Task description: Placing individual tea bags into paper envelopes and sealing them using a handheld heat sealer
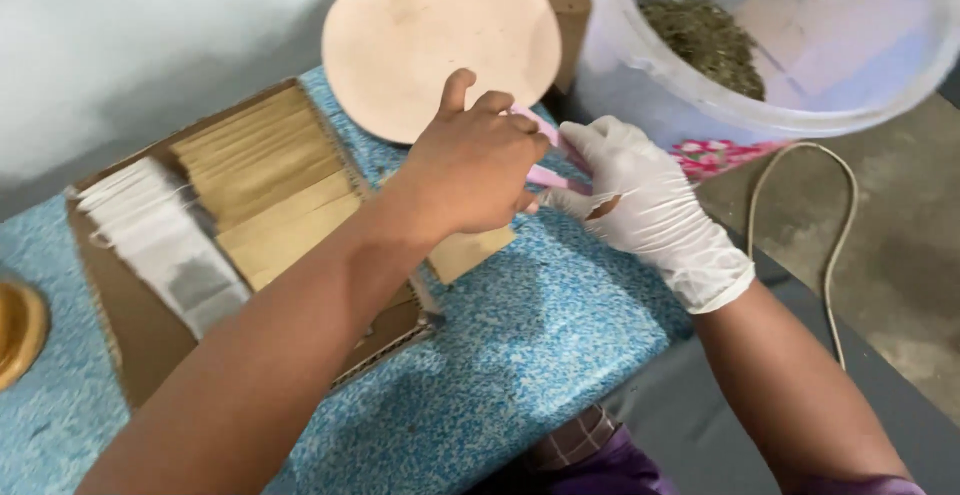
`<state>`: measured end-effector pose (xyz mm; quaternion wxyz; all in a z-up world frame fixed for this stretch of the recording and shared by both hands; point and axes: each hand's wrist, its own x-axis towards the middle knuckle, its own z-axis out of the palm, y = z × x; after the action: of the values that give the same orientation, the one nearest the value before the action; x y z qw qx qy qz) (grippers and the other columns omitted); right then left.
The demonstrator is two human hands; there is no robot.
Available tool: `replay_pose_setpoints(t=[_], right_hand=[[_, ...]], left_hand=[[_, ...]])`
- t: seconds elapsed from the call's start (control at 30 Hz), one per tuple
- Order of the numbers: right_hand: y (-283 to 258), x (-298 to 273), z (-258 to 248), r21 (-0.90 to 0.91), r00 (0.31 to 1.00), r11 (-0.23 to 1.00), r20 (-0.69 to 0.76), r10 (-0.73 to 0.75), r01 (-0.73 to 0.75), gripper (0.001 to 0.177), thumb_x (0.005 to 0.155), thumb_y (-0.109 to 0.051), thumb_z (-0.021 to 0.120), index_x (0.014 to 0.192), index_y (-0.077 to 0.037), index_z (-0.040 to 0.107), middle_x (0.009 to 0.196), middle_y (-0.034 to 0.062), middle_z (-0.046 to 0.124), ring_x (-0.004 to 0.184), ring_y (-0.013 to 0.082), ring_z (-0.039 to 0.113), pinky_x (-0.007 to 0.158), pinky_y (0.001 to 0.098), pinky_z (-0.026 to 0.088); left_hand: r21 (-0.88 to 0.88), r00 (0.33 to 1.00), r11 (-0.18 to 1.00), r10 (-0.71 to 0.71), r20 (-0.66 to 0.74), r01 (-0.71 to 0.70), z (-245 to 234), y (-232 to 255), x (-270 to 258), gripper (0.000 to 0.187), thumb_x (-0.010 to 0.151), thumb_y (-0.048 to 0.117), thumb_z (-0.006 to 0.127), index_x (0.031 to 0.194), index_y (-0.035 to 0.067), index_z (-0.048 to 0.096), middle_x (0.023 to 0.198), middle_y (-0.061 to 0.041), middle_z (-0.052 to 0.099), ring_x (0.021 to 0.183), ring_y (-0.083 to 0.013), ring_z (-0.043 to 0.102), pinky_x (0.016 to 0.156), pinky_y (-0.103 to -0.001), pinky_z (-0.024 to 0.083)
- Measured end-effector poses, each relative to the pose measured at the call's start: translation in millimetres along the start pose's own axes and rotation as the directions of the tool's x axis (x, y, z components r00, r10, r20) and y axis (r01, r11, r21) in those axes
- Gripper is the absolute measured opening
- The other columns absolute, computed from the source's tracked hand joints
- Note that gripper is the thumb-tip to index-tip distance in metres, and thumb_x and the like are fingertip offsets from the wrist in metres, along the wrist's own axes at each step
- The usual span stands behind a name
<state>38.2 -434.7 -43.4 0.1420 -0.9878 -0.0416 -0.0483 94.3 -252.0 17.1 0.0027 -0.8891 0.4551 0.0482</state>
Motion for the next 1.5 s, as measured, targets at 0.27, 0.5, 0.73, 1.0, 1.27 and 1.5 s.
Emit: replay_pose_setpoints(t=[0.27,0.5,0.73,1.0,1.27,1.5], right_hand=[[8.7,-10.2,7.5,-0.021,0.979,0.99,0.153,0.138,-0.137,0.071,0.08,-0.055,0.076,0.132,-0.013,0.055,0.108,0.0102,0.058,0.107,0.0335,0.061,0.091,0.0469,0.052],[0.3,-21.5,-1.3,-0.086,0.997,0.995,-0.057,0.053,-0.058,0.057,0.081,-0.055,0.074,0.122,-0.017,0.059,0.104,0.0074,0.059,0.1,0.0324,0.064,0.082,0.0488,0.054],[-7.4,-25.5,-9.3,-0.086,0.966,0.993,-0.24,-0.099,0.08,0.042,0.083,-0.044,0.074,0.115,-0.019,0.066,0.092,0.0047,0.064,0.088,0.0298,0.066,0.073,0.0454,0.054],[-10.8,-10.7,4.4,-0.095,0.92,0.962,-0.282,-0.273,0.256,0.031,0.086,-0.043,0.073,0.11,-0.023,0.072,0.086,0.0049,0.067,0.083,0.0298,0.067,0.074,0.0449,0.053],[-40.9,4.1,12.0,-0.159,0.95,0.954,-0.146,-0.276,0.252,0.031,0.078,-0.047,0.077,0.104,-0.03,0.072,0.08,-0.0019,0.067,0.088,0.0244,0.067,0.081,0.0405,0.049],[-52.0,6.2,13.0,-0.198,0.965,0.947,-0.013,-0.26,0.253,0.042,0.076,-0.056,0.076,0.108,-0.029,0.072,0.081,-0.0007,0.07,0.094,0.0243,0.067,0.089,0.0424,0.046]], left_hand=[[-0.029,0.993,0.999,0.036,0.117,-0.032,20.8,3.8,20.4,0.03,0.082,0.034,0.077,0.103,0.013,0.074,0.104,-0.008,0.073,0.11,-0.0329,0.063,0.11,-0.059,0.021],[-0.042,0.985,0.999,0.005,0.172,0.003,11.2,6.2,17.5,0.033,0.082,0.034,0.078,0.104,0.009,0.074,0.1,-0.011,0.073,0.106,-0.0328,0.064,0.111,-0.059,0.021],[-0.044,0.986,0.998,-0.032,0.167,0.039,8.4,1.7,12.0,0.033,0.078,0.032,0.081,0.099,0.008,0.075,0.099,-0.013,0.072,0.104,-0.0328,0.064,0.111,-0.057,0.023],[0.079,0.972,0.983,-0.178,0.154,0.168,1.7,-10.9,-3.0,0.056,0.064,0.036,0.092,0.11,0.011,0.073,0.111,-0.014,0.067,0.109,-0.0335,0.061,0.109,-0.054,0.025],[0.099,0.945,0.957,-0.287,0.159,0.274,6.2,-21.3,-13.8,0.047,0.059,0.031,0.093,0.1,0.011,0.078,0.105,-0.013,0.07,0.104,-0.0318,0.061,0.107,-0.049,0.026],[0.047,0.931,0.942,-0.336,0.14,0.333,8.2,-30.9,-14.6,0.084,0.053,0.031,0.098,0.128,0.011,0.066,0.106,-0.017,0.068,0.099,-0.0351,0.066,0.098,-0.05,0.034]])
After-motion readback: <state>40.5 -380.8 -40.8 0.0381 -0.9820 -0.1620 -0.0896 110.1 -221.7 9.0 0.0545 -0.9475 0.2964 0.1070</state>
